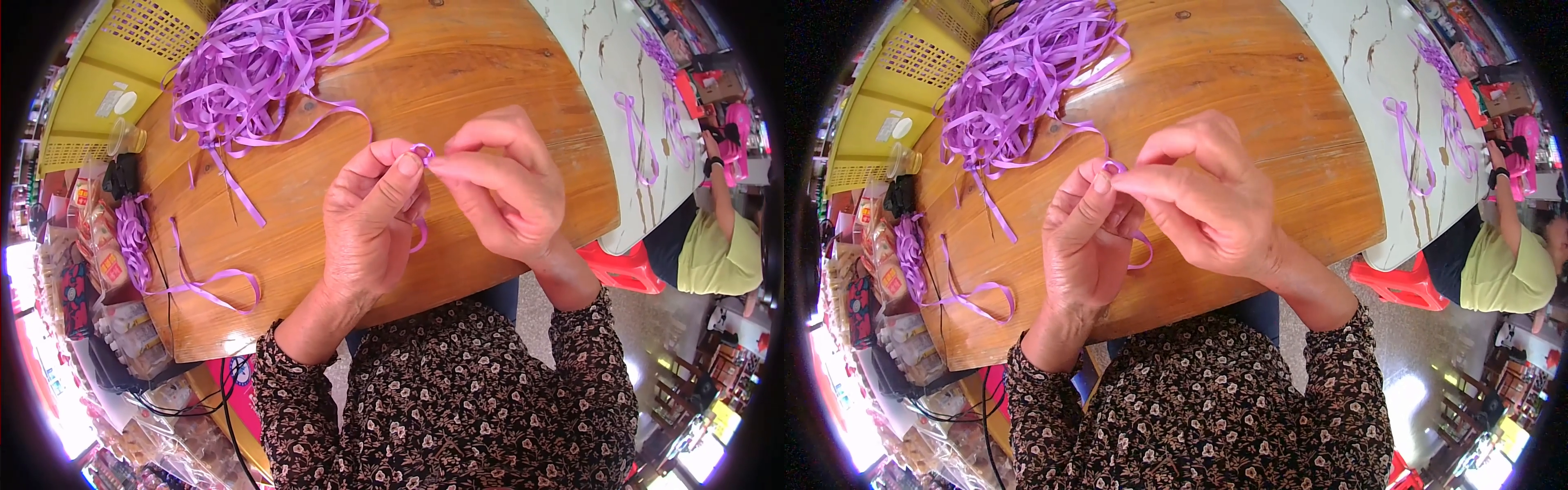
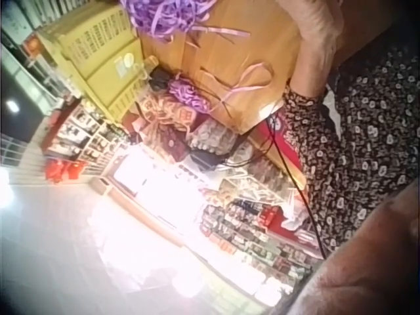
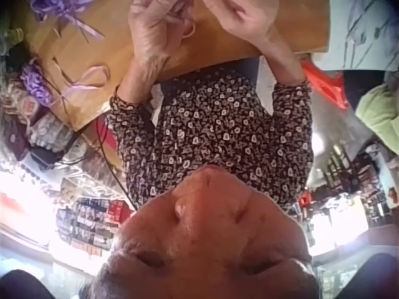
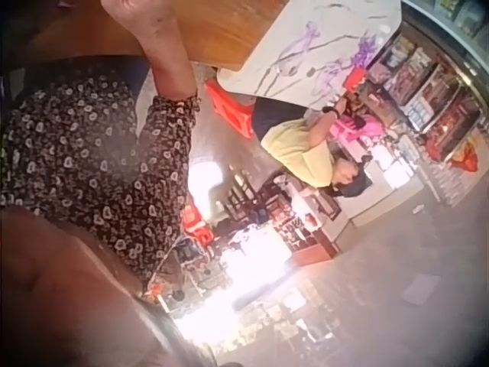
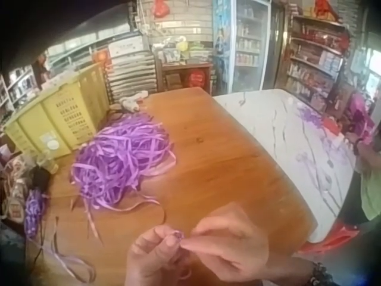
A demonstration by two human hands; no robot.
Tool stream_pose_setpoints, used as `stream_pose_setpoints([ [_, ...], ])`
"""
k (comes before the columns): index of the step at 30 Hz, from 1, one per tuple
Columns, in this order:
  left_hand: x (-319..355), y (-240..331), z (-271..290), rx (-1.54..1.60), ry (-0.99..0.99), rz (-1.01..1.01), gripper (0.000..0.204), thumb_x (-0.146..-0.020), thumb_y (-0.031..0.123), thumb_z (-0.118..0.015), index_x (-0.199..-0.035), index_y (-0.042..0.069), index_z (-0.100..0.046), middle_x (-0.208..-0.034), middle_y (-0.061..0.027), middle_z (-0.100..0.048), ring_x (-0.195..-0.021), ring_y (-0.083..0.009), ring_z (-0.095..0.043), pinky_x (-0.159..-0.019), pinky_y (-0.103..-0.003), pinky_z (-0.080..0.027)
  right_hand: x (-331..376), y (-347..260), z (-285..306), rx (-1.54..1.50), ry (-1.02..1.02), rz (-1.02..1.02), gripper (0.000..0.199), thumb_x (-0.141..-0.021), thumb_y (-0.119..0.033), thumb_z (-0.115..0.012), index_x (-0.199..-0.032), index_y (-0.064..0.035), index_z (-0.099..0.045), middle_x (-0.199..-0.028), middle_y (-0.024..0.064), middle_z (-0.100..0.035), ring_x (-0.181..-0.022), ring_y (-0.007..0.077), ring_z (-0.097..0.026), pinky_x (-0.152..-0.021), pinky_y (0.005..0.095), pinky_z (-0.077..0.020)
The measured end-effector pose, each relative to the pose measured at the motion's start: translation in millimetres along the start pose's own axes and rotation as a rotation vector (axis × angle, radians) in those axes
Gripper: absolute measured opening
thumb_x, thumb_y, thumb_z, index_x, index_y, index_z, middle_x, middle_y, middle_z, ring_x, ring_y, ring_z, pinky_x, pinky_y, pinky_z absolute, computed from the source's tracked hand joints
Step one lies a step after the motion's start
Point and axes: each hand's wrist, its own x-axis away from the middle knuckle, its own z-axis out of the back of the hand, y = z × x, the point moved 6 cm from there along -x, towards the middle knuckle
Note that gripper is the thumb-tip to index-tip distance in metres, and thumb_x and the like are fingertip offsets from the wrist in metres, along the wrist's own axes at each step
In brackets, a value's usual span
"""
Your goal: The recorder is tying small lengths of purple ribbon into bows or knots at a workbench.
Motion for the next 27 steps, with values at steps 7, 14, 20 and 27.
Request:
stream_pose_setpoints([
  [7, 1.3, 0.2, -3.5, -0.016, -0.047, 0.015, 0.009, -0.087, 0.009, -0.061, -0.094, 0.003, -0.059, -0.086, -0.0010, -0.060, -0.065, -0.0064, -0.047, -0.056, -0.019, -0.037, 0.4, 8.7, -2.6, 0.003, 0.021, -0.167, 0.022, -0.068, 0.003, -0.072, -0.090, -0.0020, -0.068, -0.084, 0.0074, -0.058, -0.072, 0.0180, -0.055, -0.059, 0.0259, -0.0438],
  [14, -0.6, -0.1, -2.4, -0.026, -0.038, 0.008, 0.010, -0.087, 0.008, -0.061, -0.095, 0.003, -0.059, -0.083, -0.0002, -0.059, -0.062, -0.0062, -0.044, -0.056, -0.020, -0.036, -3.8, 9.2, -0.3, 0.006, -0.001, -0.106, 0.021, -0.066, 0.003, -0.074, -0.086, -0.0009, -0.067, -0.079, 0.0066, -0.057, -0.068, 0.0188, -0.054, -0.056, 0.0259, -0.0430],
  [20, -3.0, -10.7, 1.2, 0.026, 0.029, 0.126, 0.010, -0.085, 0.008, -0.064, -0.093, 0.004, -0.061, -0.079, 0.0009, -0.059, -0.060, -0.0059, -0.043, -0.054, -0.020, -0.035, 3.2, 7.0, -0.6, 0.039, 0.027, -0.088, 0.020, -0.067, 0.010, -0.068, -0.083, -0.0002, -0.061, -0.077, 0.0075, -0.055, -0.069, 0.0187, -0.052, -0.057, 0.0274, -0.0412],
  [27, 1.5, -2.7, -7.1, -0.201, -0.036, 0.082, 0.014, -0.085, 0.012, -0.063, -0.094, 0.003, -0.061, -0.076, 0.0026, -0.055, -0.060, -0.0060, -0.038, -0.055, -0.022, -0.029, 20.4, 33.6, -9.6, -0.677, 0.122, -0.590, 0.015, -0.074, 0.011, -0.060, -0.083, -0.0008, -0.057, -0.083, 0.0083, -0.053, -0.078, 0.0156, -0.049, -0.068, 0.0268, -0.0406],
])
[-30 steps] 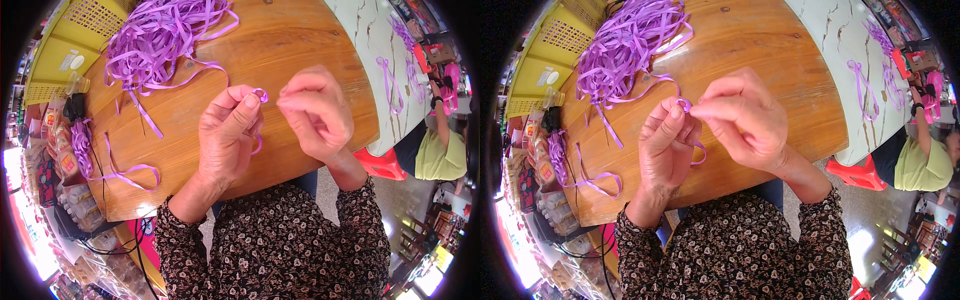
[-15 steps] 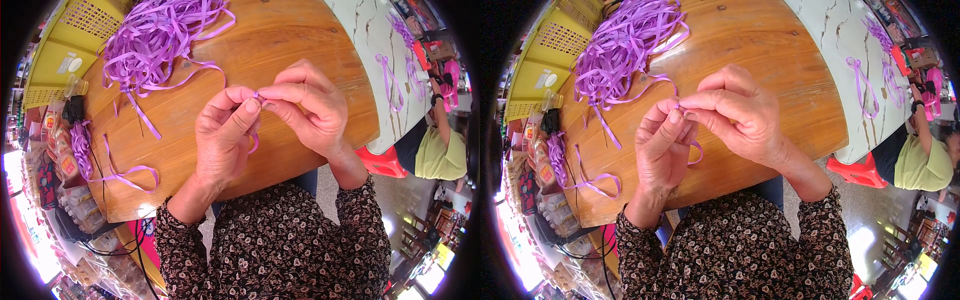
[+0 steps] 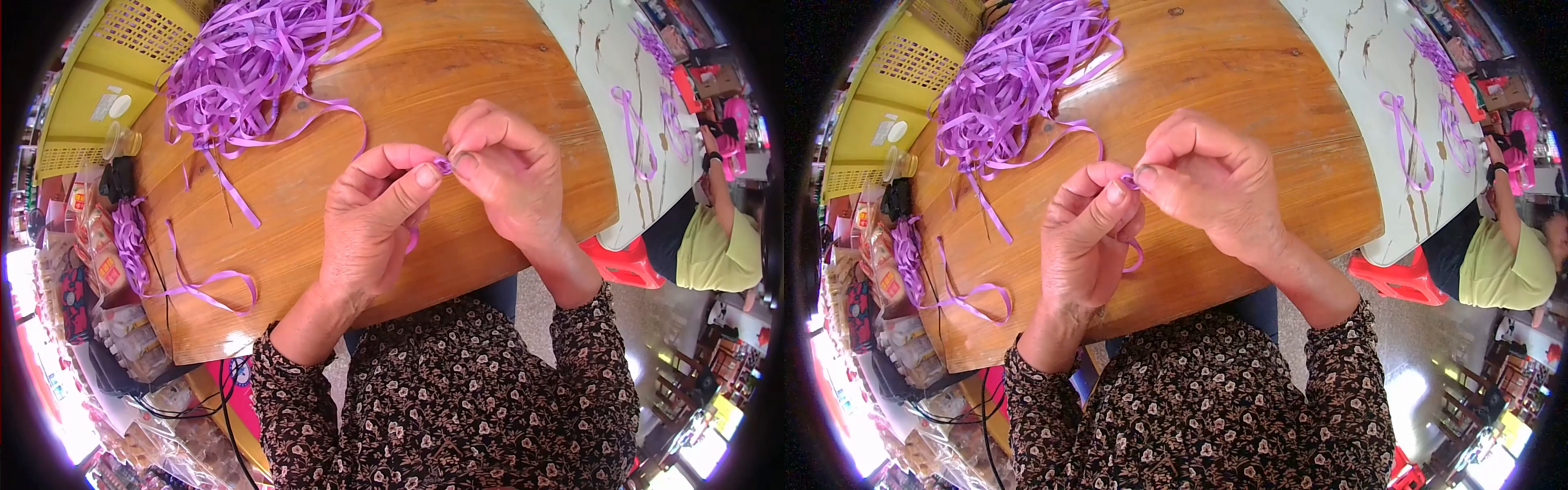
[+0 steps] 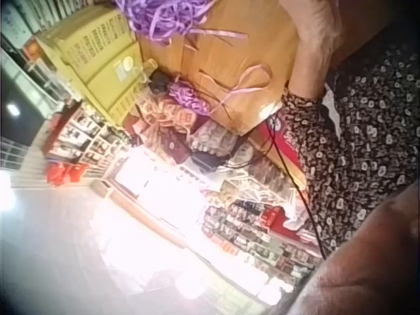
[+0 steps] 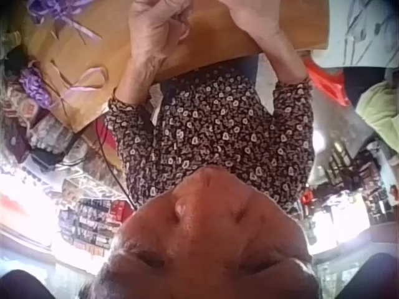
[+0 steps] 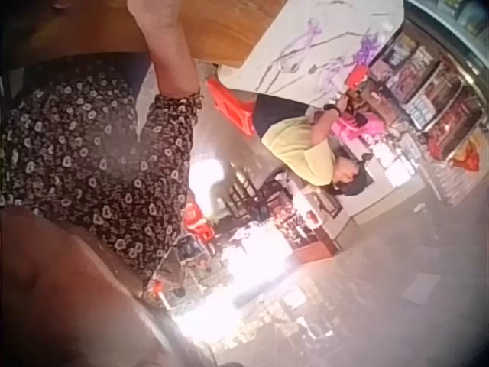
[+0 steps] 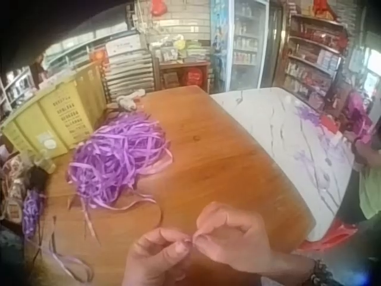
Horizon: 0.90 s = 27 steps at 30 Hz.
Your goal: The recorder is tying small lengths of purple ribbon into bows or knots at a workbench.
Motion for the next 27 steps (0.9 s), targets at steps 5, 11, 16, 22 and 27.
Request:
stream_pose_setpoints([
  [5, 0.3, -1.9, -1.5, 0.022, 0.007, 0.025, 0.015, -0.084, 0.012, -0.065, -0.095, 0.003, -0.061, -0.074, 0.0034, -0.054, -0.059, -0.0056, -0.037, -0.055, -0.021, -0.029, 1.3, 5.7, 1.7, -0.212, 0.063, -0.116, 0.009, -0.079, 0.005, -0.057, -0.085, -0.0009, -0.058, -0.085, 0.0084, -0.053, -0.082, 0.0162, -0.049, -0.073, 0.0283, -0.0399],
  [11, -1.7, -2.9, 1.8, 0.013, 0.064, 0.041, 0.013, -0.084, 0.012, -0.064, -0.093, 0.003, -0.060, -0.070, 0.0046, -0.051, -0.057, -0.0051, -0.035, -0.053, -0.021, -0.027, -0.5, 19.3, 17.3, -0.428, 0.209, -0.192, 0.005, -0.083, 0.000, -0.056, -0.087, -0.0009, -0.059, -0.085, 0.0075, -0.056, -0.082, 0.0155, -0.049, -0.076, 0.0288, -0.0386],
  [16, -3.6, -3.5, 4.7, 0.037, 0.066, 0.031, 0.012, -0.084, 0.012, -0.064, -0.090, 0.003, -0.058, -0.067, 0.0051, -0.048, -0.056, -0.0050, -0.034, -0.052, -0.021, -0.026, -0.3, 13.9, 14.4, -0.375, 0.184, -0.212, 0.005, -0.085, -0.003, -0.057, -0.088, 0.0003, -0.060, -0.086, 0.0064, -0.057, -0.083, 0.0139, -0.049, -0.077, 0.0271, -0.0388],
  [22, -1.5, 4.9, 3.2, 0.020, 0.072, -0.072, 0.010, -0.084, 0.003, -0.063, -0.092, 0.001, -0.058, -0.078, 0.0039, -0.054, -0.061, -0.0020, -0.040, -0.051, -0.017, -0.029, -7.1, 9.6, 20.9, -0.223, 0.180, -0.181, 0.011, -0.086, -0.004, -0.058, -0.095, 0.0019, -0.061, -0.090, 0.0066, -0.058, -0.086, 0.0132, -0.050, -0.077, 0.0258, -0.0400],
  [27, -1.9, 6.7, 7.2, 0.037, 0.072, -0.088, 0.009, -0.084, 0.002, -0.063, -0.092, 0.001, -0.059, -0.080, 0.0034, -0.054, -0.066, -0.0015, -0.042, -0.055, -0.015, -0.031, -12.8, -18.6, 23.5, 0.186, 0.121, 0.147, 0.023, -0.082, -0.005, -0.064, -0.103, 0.0035, -0.061, -0.096, 0.0087, -0.059, -0.089, 0.0148, -0.053, -0.079, 0.0267, -0.0412],
])
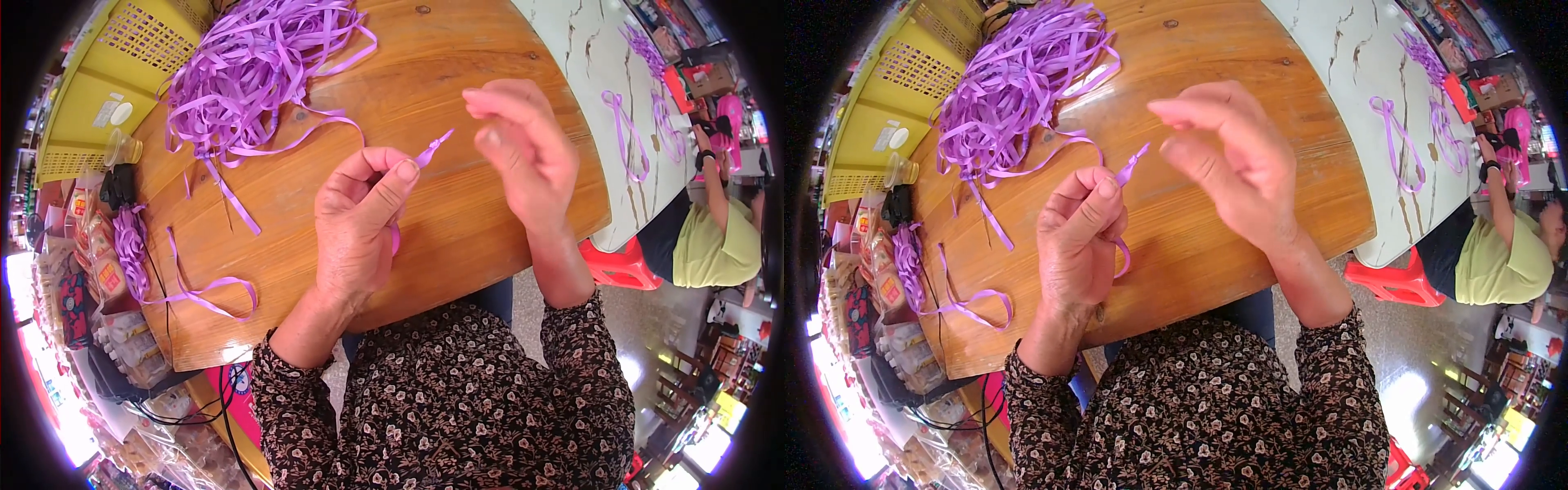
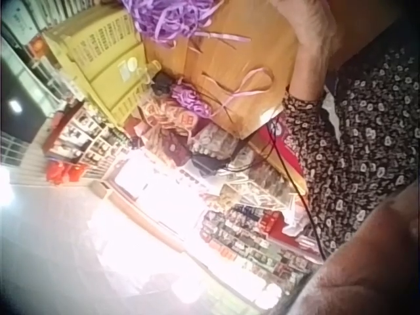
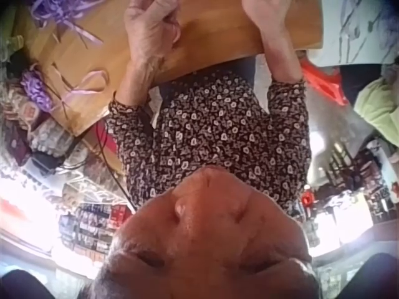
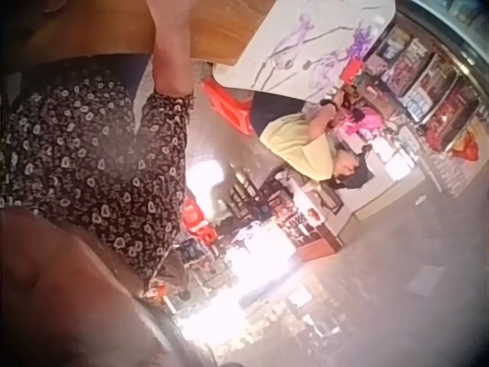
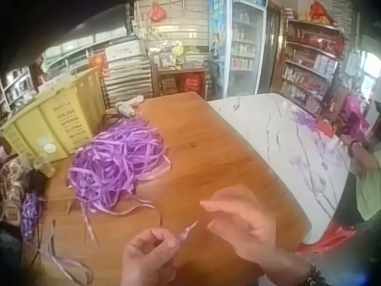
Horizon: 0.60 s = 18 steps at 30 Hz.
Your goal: The recorder is tying small lengths of purple ribbon into bows or knots at a workbench.
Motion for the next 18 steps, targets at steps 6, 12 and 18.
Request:
stream_pose_setpoints([
  [6, -0.1, 7.1, -2.4, -0.117, -0.036, -0.066, 0.008, -0.084, 0.000, -0.063, -0.091, 0.000, -0.059, -0.084, 0.0012, -0.058, -0.073, -0.0040, -0.049, -0.065, -0.017, -0.040, -1.5, -28.1, -32.8, 0.653, -0.334, 0.478, 0.036, -0.062, -0.014, -0.075, -0.097, -0.0079, -0.069, -0.090, 0.0032, -0.062, -0.083, 0.0235, -0.055, -0.075, 0.0332, -0.0430],
  [12, -1.2, 11.8, -0.9, -0.326, -0.029, -0.126, 0.004, -0.083, 0.000, -0.063, -0.087, 0.001, -0.060, -0.080, 0.0013, -0.058, -0.074, -0.0037, -0.051, -0.068, -0.017, -0.041, 2.6, -27.1, -27.2, 0.756, -0.378, 0.512, 0.024, -0.061, -0.012, -0.075, -0.084, -0.0086, -0.066, -0.079, 0.0010, -0.057, -0.077, 0.0216, -0.053, -0.068, 0.0334, -0.0391],
  [18, 0.3, 21.9, -3.0, -0.559, -0.036, -0.273, 0.003, -0.083, 0.000, -0.063, -0.085, 0.001, -0.061, -0.078, 0.0026, -0.057, -0.071, -0.0030, -0.050, -0.065, -0.017, -0.041, 3.3, -22.5, -17.0, 0.823, -0.386, 0.535, 0.022, -0.063, -0.012, -0.075, -0.082, -0.0090, -0.064, -0.078, 0.0013, -0.056, -0.076, 0.0216, -0.052, -0.069, 0.0338, -0.0394],
])
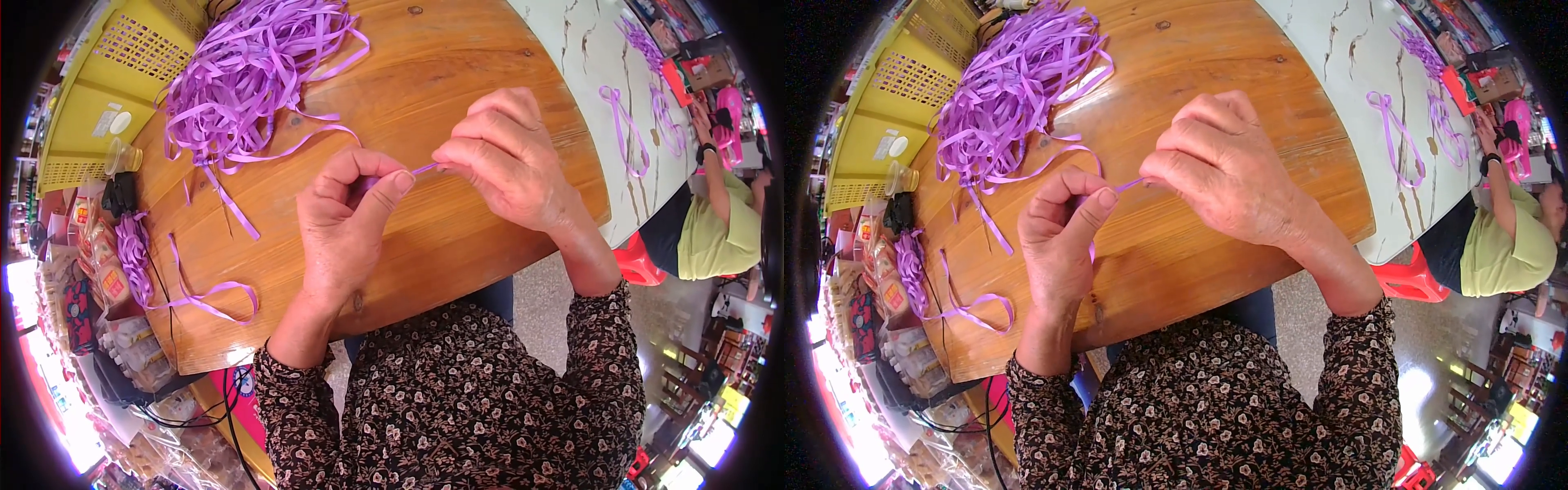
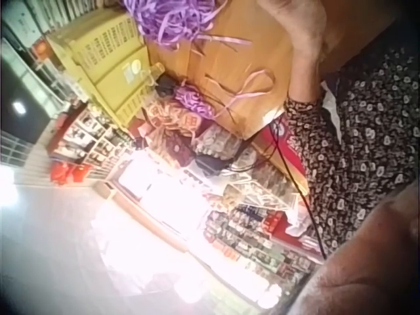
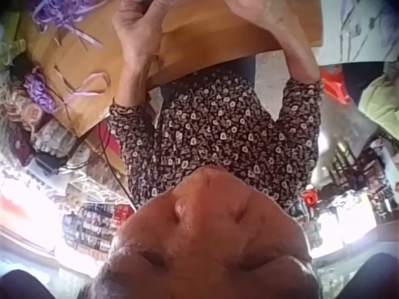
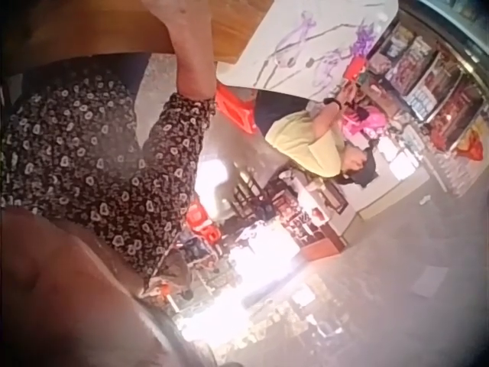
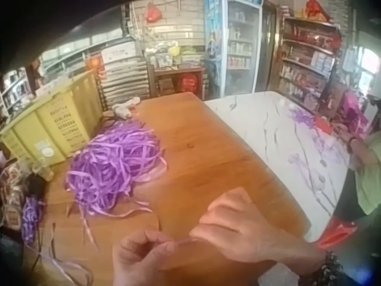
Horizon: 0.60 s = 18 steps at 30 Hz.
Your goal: The recorder is tying small lengths of purple ribbon into bows or knots at a workbench.
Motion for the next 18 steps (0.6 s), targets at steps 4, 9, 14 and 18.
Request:
stream_pose_setpoints([
  [4, -3.5, 0.7, 1.6, -0.009, 0.037, -0.006, 0.004, -0.083, -0.001, -0.063, -0.085, 0.002, -0.061, -0.077, 0.0032, -0.057, -0.068, -0.0024, -0.048, -0.061, -0.016, -0.039, 4.1, 6.4, 1.4, 0.003, -0.016, -0.029, 0.023, -0.063, -0.013, -0.075, -0.084, -0.0084, -0.064, -0.078, 0.0019, -0.056, -0.077, 0.0222, -0.053, -0.070, 0.0334, -0.0410],
  [9, -7.0, -10.5, 6.2, 0.313, -0.009, 0.235, 0.007, -0.083, 0.004, -0.066, -0.088, 0.003, -0.062, -0.073, 0.0048, -0.055, -0.062, -0.0017, -0.043, -0.055, -0.016, -0.033, -7.9, 5.8, 1.3, -0.154, 0.088, -0.152, 0.028, -0.065, -0.010, -0.074, -0.092, -0.0058, -0.068, -0.084, 0.0040, -0.059, -0.078, 0.0225, -0.055, -0.069, 0.0314, -0.0446],
  [14, -8.4, -4.3, -2.8, 0.313, -0.123, 0.218, 0.016, -0.085, 0.007, -0.063, -0.100, 0.002, -0.060, -0.081, 0.0017, -0.055, -0.066, -0.0043, -0.045, -0.056, -0.018, -0.034, -12.0, -2.1, -2.7, -0.204, 0.031, -0.052, 0.027, -0.068, -0.004, -0.071, -0.095, -0.0036, -0.067, -0.083, 0.0048, -0.060, -0.075, 0.0207, -0.056, -0.066, 0.0287, -0.0444],
  [18, -4.1, 4.4, 14.1, -0.075, -0.041, -0.069, 0.027, -0.085, 0.007, -0.061, -0.111, 0.001, -0.057, -0.095, -0.0041, -0.057, -0.083, -0.0101, -0.052, -0.065, -0.022, -0.041, -9.1, 24.8, 16.9, -0.208, 0.186, -0.293, 0.019, -0.075, -0.001, -0.067, -0.093, -0.0047, -0.067, -0.079, 0.0061, -0.060, -0.071, 0.0188, -0.056, -0.062, 0.0260, -0.0431],
])
